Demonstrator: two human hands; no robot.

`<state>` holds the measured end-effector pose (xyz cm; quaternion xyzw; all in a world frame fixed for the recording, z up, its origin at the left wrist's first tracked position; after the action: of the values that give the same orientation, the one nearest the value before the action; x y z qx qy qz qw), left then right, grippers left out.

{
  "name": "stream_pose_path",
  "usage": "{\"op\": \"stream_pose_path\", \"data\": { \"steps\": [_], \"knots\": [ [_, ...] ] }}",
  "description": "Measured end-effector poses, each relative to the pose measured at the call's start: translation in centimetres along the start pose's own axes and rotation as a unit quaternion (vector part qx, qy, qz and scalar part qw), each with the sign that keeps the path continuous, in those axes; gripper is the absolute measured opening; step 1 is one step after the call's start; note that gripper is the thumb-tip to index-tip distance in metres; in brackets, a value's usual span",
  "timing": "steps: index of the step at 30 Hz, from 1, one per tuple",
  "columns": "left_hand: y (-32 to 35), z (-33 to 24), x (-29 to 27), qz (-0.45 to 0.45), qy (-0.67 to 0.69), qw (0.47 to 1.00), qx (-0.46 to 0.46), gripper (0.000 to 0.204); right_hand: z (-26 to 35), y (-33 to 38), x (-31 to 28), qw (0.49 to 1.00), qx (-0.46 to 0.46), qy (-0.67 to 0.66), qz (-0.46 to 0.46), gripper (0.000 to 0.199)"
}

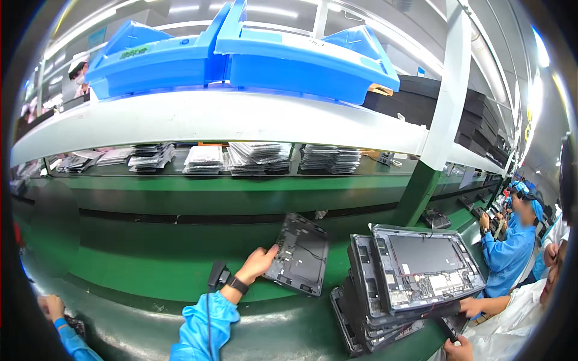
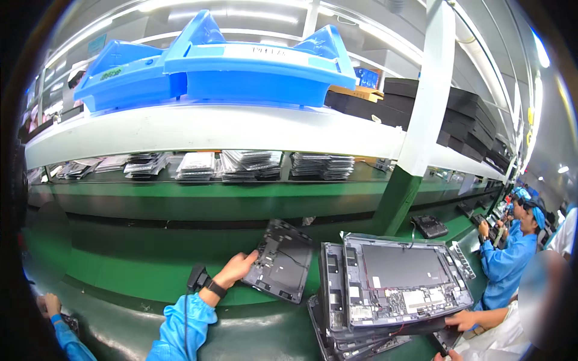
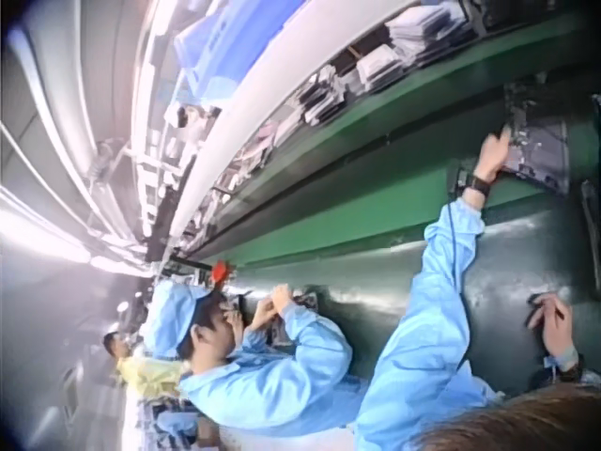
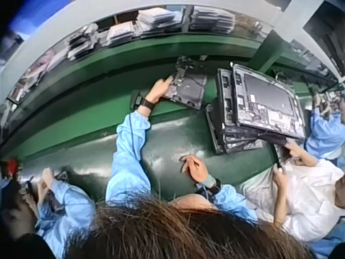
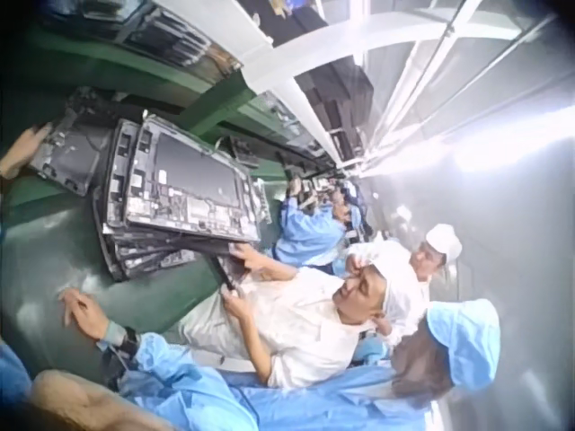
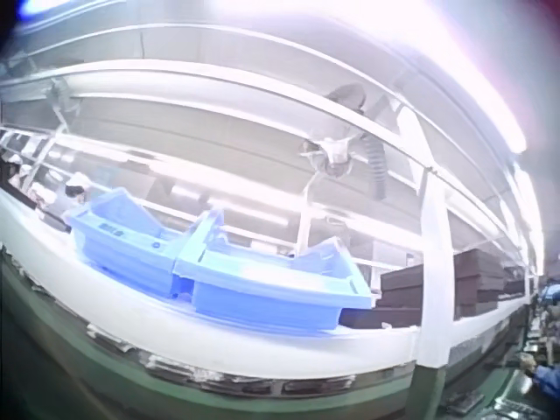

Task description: Assembling internal electronic components, batteries, and ribbon cables into tablet computer frames on a production line.

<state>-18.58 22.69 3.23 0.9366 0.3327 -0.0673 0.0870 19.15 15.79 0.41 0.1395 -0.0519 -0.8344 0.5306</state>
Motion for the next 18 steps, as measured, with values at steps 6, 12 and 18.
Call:
{"op": "stream_pose_path", "data": {
  "steps": [6, 12, 18],
  "knots": [
    [15.4, 0.3, -1.0, -0.083, 0.366, 0.926, -0.029, 0.043, 1.2, -0.6, 0.4, 0.990, -0.072, 0.105, -0.062, 0.026],
    [31.4, 3.9, 4.6, -0.214, 0.463, 0.860, 0.015, 0.037, 1.2, -1.7, 1.9, 0.966, -0.149, -0.198, -0.067, 0.014],
    [40.8, 6.3, 10.8, -0.101, 0.401, 0.904, -0.104, 0.045, 0.2, -1.8, -0.9, 0.992, -0.078, -0.048, -0.091, 0.042]
  ]
}}
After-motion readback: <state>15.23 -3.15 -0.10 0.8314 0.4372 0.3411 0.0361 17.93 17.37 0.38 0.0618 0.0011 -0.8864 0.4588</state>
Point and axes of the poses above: each hand's wrist, its own y-axis away from the middle knuckle, its own x-axis out of the palm, z = x × y, the point moved 4 cm from there along -y, towards the middle knuckle, and after that the axes turned 10 degrees about y, right-handed, at the moved point
